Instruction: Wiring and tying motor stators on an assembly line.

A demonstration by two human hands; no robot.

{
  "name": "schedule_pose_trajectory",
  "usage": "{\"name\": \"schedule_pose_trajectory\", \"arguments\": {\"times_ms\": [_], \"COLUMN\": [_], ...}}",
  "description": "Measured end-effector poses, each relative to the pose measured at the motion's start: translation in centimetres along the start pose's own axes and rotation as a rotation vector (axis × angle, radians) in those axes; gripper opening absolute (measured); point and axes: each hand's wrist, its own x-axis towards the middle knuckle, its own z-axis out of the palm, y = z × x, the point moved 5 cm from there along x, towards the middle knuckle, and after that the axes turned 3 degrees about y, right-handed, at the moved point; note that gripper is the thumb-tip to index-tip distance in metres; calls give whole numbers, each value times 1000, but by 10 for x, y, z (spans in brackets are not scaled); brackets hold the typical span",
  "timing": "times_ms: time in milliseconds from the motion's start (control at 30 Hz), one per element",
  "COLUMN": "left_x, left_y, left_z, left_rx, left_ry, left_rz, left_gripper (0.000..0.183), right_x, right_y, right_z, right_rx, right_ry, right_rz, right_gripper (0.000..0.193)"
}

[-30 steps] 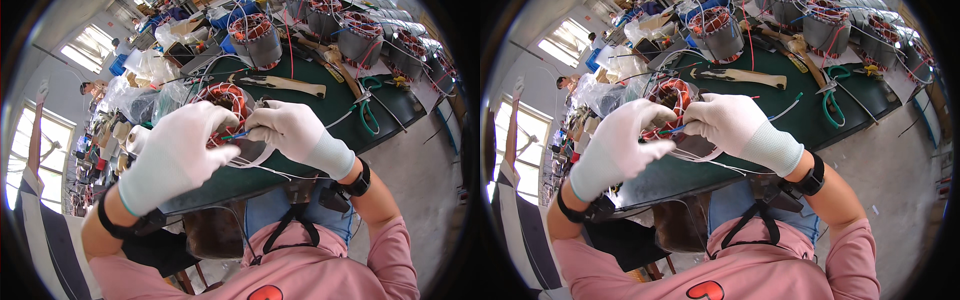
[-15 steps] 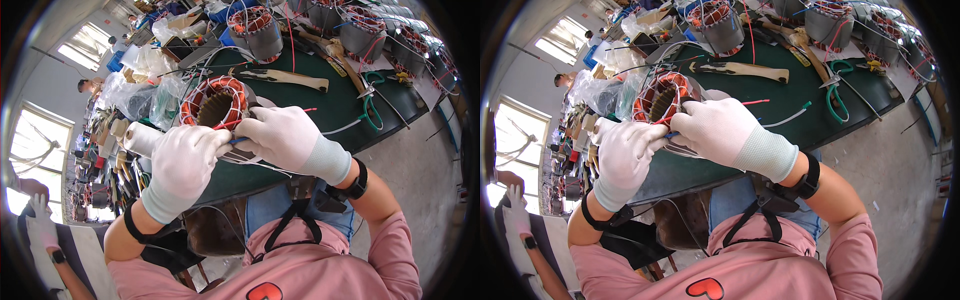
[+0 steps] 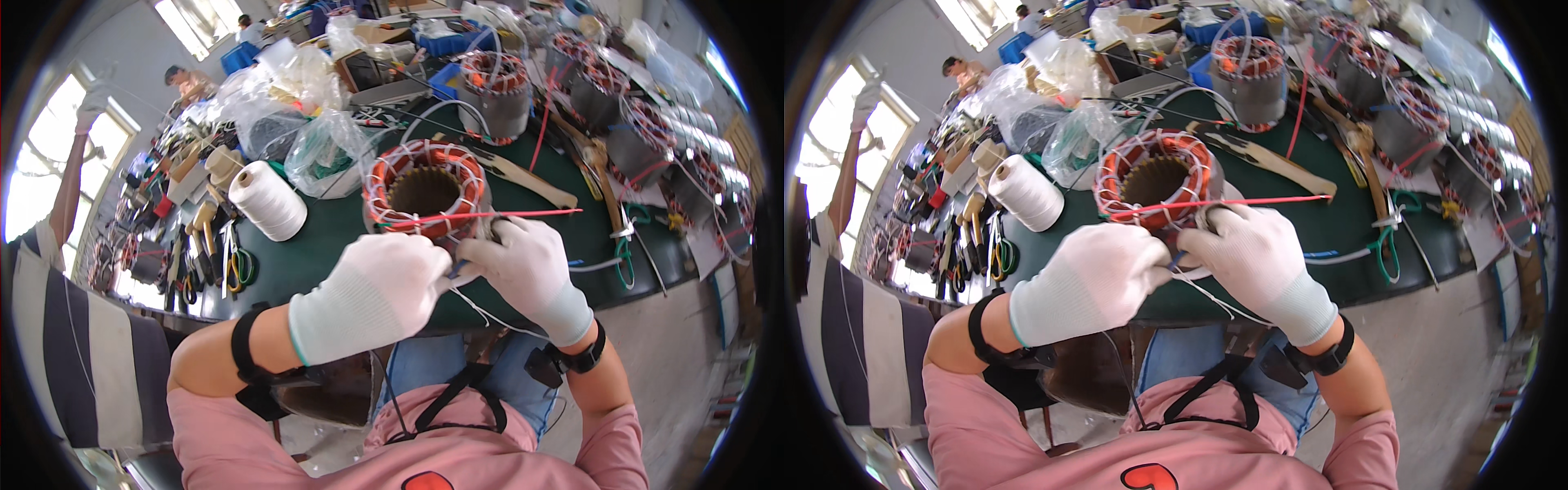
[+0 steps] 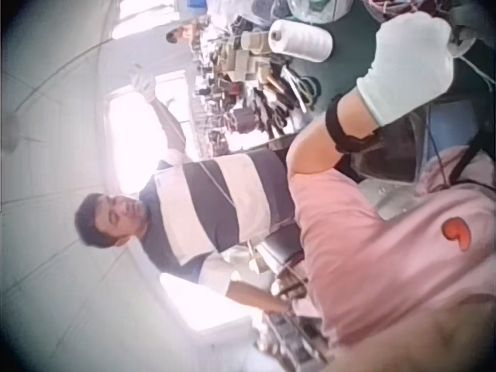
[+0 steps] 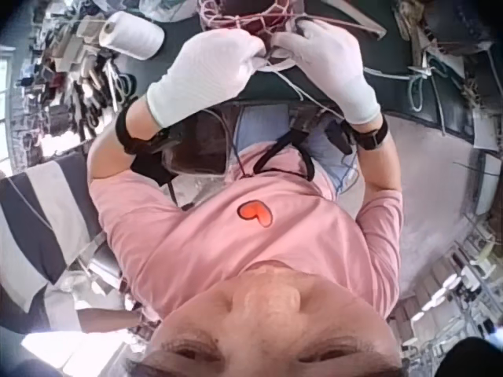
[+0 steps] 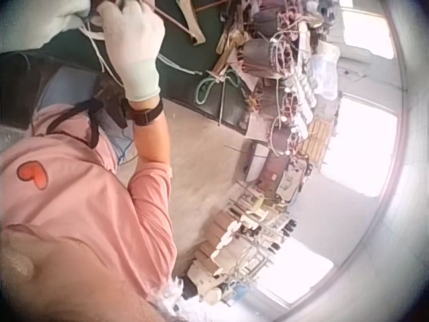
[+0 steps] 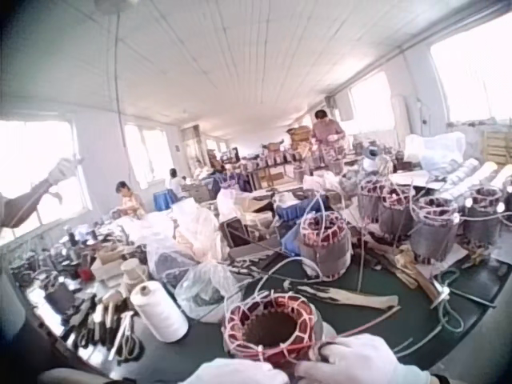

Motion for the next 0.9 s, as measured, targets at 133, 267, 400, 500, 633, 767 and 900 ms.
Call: {"name": "schedule_pose_trajectory", "arguments": {"times_ms": [133, 267, 400, 500, 633, 767, 900], "left_x": [-5, -15, -3, 1, 20, 38, 40], "left_y": [-9, -21, -175, -298, -344, -353, -348], "left_z": [-6, -42, -49, -1, 77, 88, 87], "left_rx": [-278, -230, -547, 9, 273, 334, 283], "left_ry": [-8, 281, 638, 303, 35, -26, -24], "left_rz": [-112, -53, -420, -529, -643, -703, -656], "left_gripper": [25, 36, 25, 23, 21, 28, 29], "right_x": [-2, -4, -7, 4, 1, 10, 12], "right_y": [5, 4, 13, 3, 7, -1, -2], "right_z": [4, 3, 2, 7, 13, 3, 7], "right_rx": [-22, 70, 66, 123, 120, 133, 274], "right_ry": [38, 124, 293, 305, 299, 219, 149], "right_rz": [-55, -83, -58, -133, -79, -12, 106], "right_gripper": [22, 39, 44, 43, 34, 30, 28]}}
